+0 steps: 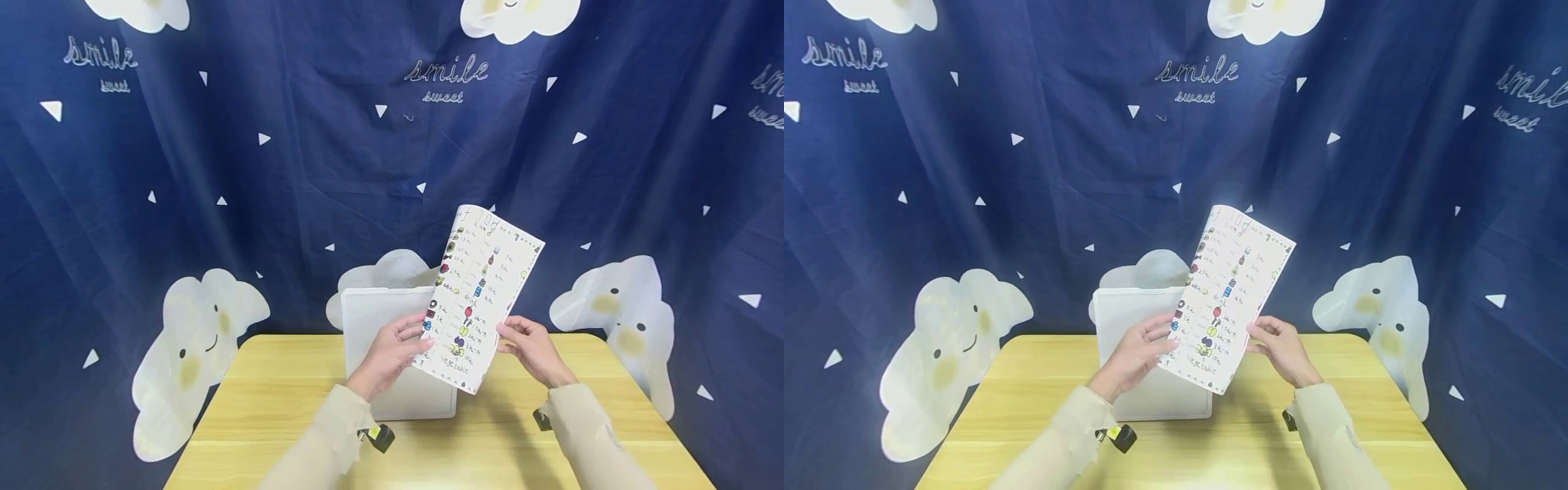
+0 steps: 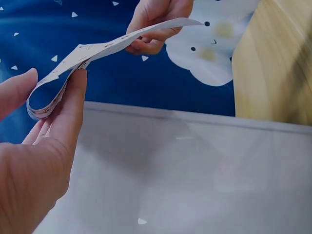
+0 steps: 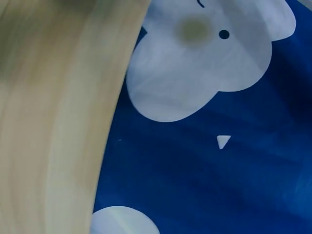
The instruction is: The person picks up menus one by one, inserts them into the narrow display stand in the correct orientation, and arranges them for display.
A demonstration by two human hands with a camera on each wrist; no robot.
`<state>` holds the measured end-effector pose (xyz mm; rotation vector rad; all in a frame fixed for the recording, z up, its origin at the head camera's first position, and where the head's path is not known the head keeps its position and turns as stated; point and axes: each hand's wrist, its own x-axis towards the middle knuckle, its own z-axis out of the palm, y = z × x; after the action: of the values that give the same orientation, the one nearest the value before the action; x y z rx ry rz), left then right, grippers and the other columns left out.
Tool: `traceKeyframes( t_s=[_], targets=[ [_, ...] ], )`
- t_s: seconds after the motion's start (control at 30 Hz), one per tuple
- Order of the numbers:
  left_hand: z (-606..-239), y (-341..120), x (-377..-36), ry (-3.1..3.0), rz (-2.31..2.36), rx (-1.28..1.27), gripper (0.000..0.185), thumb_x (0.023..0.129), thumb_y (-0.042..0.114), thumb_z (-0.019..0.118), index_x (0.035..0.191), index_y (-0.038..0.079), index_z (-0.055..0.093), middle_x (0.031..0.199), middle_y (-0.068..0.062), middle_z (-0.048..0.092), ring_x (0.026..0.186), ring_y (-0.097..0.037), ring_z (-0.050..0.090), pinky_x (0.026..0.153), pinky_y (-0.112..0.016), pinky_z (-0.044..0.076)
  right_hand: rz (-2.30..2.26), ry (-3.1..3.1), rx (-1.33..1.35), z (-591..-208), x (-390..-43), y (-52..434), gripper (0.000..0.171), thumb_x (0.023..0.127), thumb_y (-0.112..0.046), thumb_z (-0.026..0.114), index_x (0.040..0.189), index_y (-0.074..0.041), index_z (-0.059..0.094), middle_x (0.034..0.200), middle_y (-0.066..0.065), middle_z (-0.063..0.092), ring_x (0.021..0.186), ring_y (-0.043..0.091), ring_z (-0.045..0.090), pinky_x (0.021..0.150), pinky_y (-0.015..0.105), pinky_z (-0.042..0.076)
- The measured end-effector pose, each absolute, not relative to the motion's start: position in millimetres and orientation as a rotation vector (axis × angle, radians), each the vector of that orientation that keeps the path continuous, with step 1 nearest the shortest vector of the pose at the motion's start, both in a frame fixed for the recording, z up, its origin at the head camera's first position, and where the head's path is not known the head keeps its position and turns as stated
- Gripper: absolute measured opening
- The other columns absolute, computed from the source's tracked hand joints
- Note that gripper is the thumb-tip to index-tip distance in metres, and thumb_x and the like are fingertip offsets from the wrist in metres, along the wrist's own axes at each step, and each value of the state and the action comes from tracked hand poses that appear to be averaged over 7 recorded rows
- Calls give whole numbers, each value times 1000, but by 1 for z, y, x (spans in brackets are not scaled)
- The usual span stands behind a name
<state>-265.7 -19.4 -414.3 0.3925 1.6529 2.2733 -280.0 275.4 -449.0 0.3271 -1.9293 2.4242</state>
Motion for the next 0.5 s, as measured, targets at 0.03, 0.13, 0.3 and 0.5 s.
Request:
traceKeyframes(
  t_s=[0.03,0.13,0.3,0.5],
  targets=[
    [-413,-21,-266,1660,2275,388,56,89,-10,65,142,-6,47,129,-22,63,95,-20,70,80,-34,59,2419,-1934,320,-446,-281,274,20,98,3,59,89,-13,68,86,-1,66,83,10,68,72,26,59],
    [-407,-27,-268,1692,2275,389,55,90,-9,64,142,-6,47,129,-21,63,94,-17,69,77,-30,59,2404,-1946,319,-437,-285,269,18,97,2,61,88,-11,67,86,0,66,83,10,67,73,28,59],
    [-396,-35,-272,1730,2266,377,56,89,-10,64,142,-3,48,129,-20,63,88,-12,69,69,-22,56,2361,-1985,344,-425,-292,263,12,97,-2,63,89,-10,67,87,0,66,86,11,66,75,30,60],
    [-381,-45,-279,1785,2227,368,58,88,-8,67,142,-1,50,128,-17,63,80,-11,66,61,-18,51,2319,-2022,340,-411,-300,257,11,97,-2,64,89,-9,66,86,0,66,87,12,65,76,32,60]
  ],
)
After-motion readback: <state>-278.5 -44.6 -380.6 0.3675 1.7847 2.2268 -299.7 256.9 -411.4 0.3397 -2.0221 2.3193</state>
